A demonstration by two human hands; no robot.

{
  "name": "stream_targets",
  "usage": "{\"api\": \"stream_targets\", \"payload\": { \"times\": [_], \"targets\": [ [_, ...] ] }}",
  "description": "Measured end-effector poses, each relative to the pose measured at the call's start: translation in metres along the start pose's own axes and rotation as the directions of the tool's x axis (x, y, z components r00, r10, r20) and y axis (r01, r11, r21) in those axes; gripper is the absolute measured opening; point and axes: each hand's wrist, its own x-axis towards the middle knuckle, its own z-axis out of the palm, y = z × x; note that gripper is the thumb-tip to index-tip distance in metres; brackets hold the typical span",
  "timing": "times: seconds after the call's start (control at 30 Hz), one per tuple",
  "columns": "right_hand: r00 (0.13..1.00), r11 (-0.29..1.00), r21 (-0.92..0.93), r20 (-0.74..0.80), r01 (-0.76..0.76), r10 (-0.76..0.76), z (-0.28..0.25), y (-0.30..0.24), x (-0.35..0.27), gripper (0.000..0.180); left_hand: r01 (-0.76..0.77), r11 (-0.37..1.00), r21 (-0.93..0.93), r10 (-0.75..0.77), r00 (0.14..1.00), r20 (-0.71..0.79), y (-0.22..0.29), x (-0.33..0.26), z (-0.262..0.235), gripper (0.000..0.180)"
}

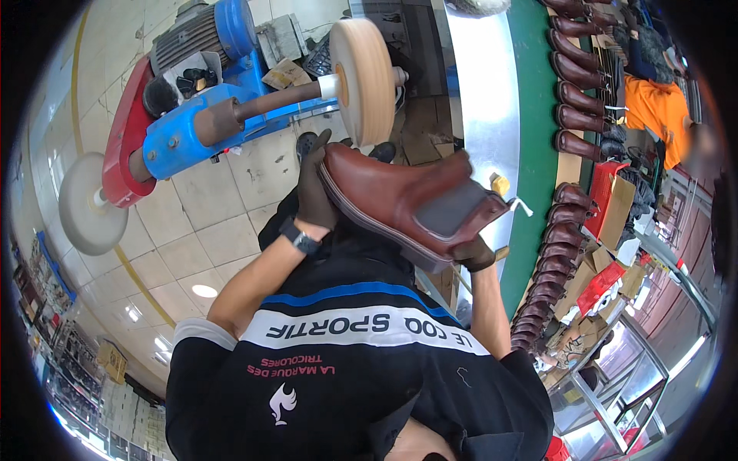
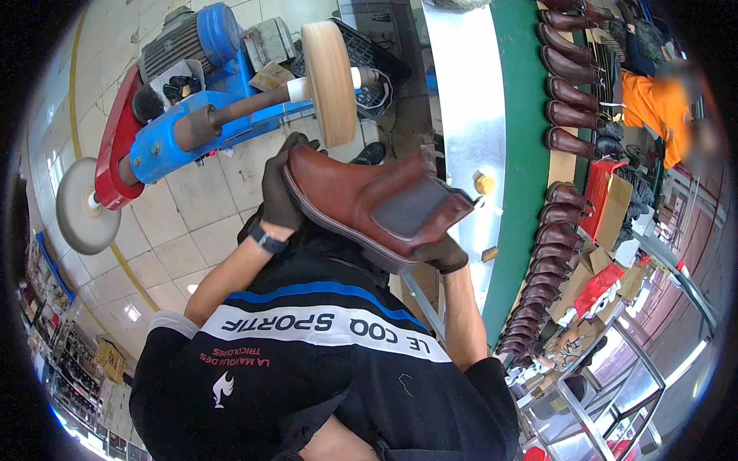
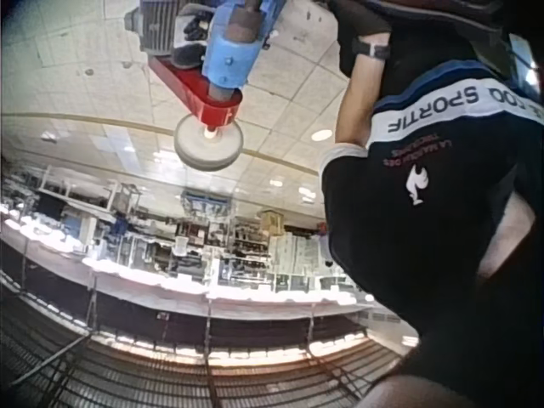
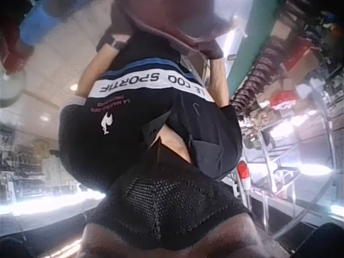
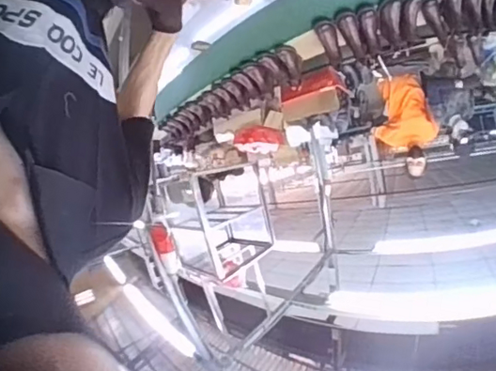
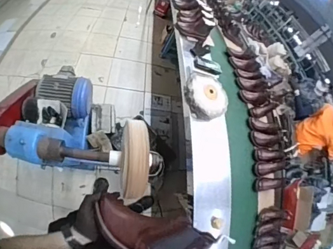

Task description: Polishing and finishing leather boots using a motorized buffing wheel in a factory setting.

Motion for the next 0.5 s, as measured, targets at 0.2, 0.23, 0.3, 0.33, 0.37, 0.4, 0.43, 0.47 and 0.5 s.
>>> {"api": "stream_targets", "payload": {
  "times": [0.2, 0.23, 0.3, 0.33, 0.37, 0.4, 0.43, 0.47, 0.5],
  "targets": [
    [0.957, 0.920, 0.346, -0.148, -0.184, 0.248, 0.071, -0.003, 0.004, 0.047, 0.438, 0.886, -0.152, -0.445, 0.895, -0.015, -0.024, 0.065, -0.016, 0.057],
    [0.959, 0.921, 0.340, -0.141, -0.188, 0.248, 0.084, -0.010, 0.010, 0.047, 0.430, 0.889, -0.157, -0.437, 0.899, -0.016, -0.026, 0.072, -0.017, 0.057],
    [0.951, 0.784, 0.602, -0.130, -0.150, 0.282, 0.104, -0.021, 0.020, 0.045, 0.520, 0.814, -0.257, -0.542, 0.840, -0.018, -0.034, 0.086, -0.021, 0.056],
    [0.980, 0.826, 0.564, -0.154, -0.018, 0.126, 0.100, -0.006, 0.020, 0.048, 0.431, 0.889, -0.156, -0.450, 0.884, -0.124, -0.033, 0.086, 0.002, 0.055],
    [0.981, 0.828, 0.561, -0.144, -0.026, 0.129, 0.103, -0.003, 0.023, 0.048, 0.421, 0.892, -0.161, -0.442, 0.888, -0.127, -0.037, 0.096, -0.007, 0.055],
    [0.933, 0.969, -0.127, -0.270, 0.212, -0.240, 0.105, -0.002, 0.029, 0.052, 0.369, 0.923, -0.108, -0.379, 0.920, -0.096, -0.047, 0.116, -0.024, 0.054],
    [0.807, 0.580, -0.748, -0.103, 0.323, -0.582, 0.106, 0.000, 0.039, 0.056, 0.303, 0.951, -0.057, -0.306, 0.950, -0.067, -0.054, 0.137, -0.045, 0.053],
    [0.823, 0.617, -0.726, -0.127, 0.302, -0.553, 0.106, 0.003, 0.050, 0.063, 0.240, 0.968, 0.078, -0.235, 0.970, -0.064, -0.054, 0.144, -0.048, 0.056],
    [0.822, 0.615, -0.727, -0.125, 0.305, -0.555, 0.105, 0.003, 0.053, 0.063, 0.236, 0.969, 0.077, -0.232, 0.971, -0.062, -0.053, 0.149, -0.054, 0.056]
  ]
}}
